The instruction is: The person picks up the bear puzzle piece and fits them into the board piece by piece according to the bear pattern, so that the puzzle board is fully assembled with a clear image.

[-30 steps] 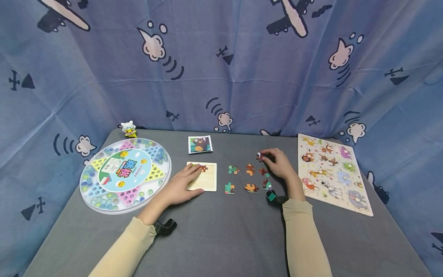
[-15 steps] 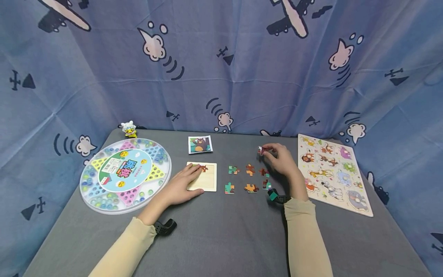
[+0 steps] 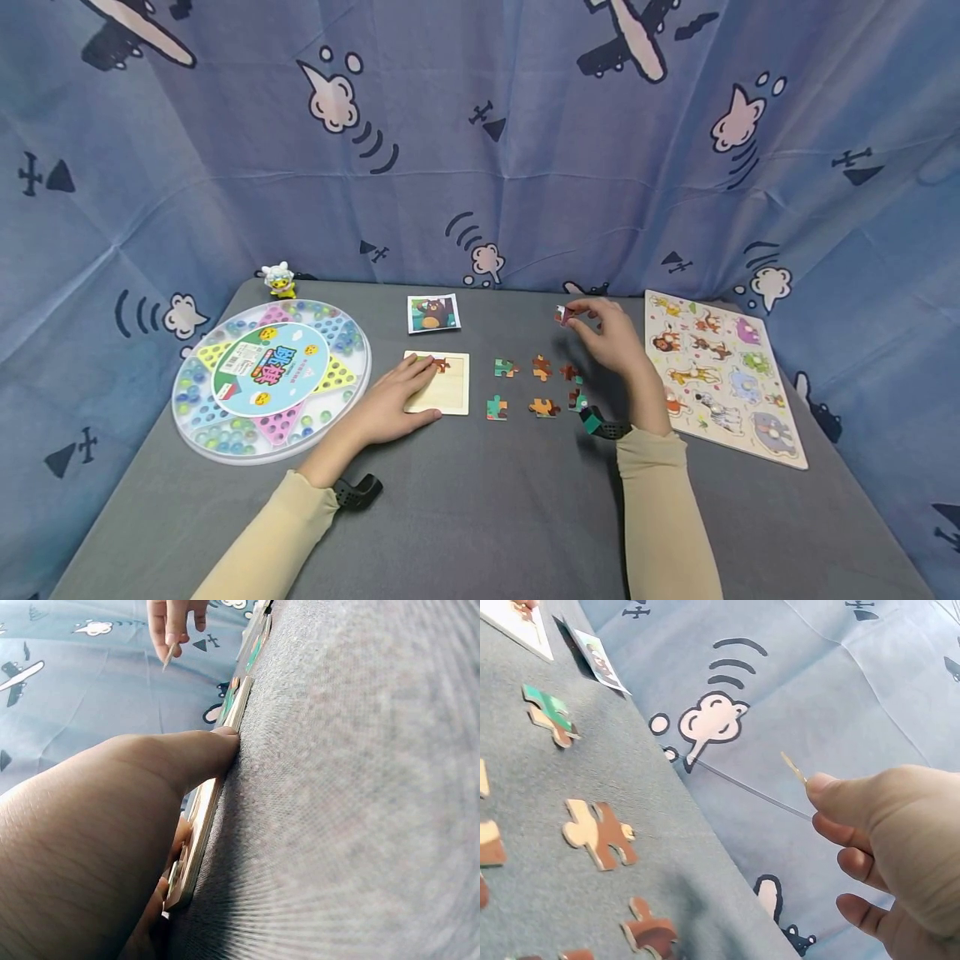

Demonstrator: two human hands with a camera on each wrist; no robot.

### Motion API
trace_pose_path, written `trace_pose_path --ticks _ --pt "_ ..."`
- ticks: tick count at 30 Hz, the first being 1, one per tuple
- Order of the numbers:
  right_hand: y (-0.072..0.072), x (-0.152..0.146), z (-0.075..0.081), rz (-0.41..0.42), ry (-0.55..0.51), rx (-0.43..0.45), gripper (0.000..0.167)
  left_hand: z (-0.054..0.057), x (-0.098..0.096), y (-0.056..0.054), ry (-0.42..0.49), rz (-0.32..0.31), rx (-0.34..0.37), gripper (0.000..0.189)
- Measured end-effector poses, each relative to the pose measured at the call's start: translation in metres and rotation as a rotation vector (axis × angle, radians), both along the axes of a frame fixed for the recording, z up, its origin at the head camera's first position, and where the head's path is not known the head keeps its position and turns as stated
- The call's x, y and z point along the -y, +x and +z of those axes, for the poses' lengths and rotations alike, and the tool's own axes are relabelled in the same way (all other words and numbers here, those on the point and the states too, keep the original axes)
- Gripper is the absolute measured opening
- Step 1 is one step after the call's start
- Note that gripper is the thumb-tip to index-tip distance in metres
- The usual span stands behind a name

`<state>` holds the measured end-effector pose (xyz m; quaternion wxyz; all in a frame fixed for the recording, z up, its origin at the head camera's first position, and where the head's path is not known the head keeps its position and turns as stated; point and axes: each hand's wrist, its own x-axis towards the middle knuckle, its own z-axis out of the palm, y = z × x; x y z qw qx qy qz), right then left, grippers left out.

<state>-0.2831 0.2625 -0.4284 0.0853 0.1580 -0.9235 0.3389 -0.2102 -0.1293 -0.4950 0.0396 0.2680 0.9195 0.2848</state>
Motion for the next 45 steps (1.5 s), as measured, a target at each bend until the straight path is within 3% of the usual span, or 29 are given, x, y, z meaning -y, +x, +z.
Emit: trace_pose_path --ticks 25,45 --pt "-0.004 0.032 -0.010 0.032 0.016 -0.016 0.030 0.000 0.000 0.000 -0.001 0.002 0.005 0.080" --pt "0.000 0.080 -0.025 0.079 0.030 0.060 0.030 0.002 0.000 0.001 -0.003 0.002 0.005 0.079"
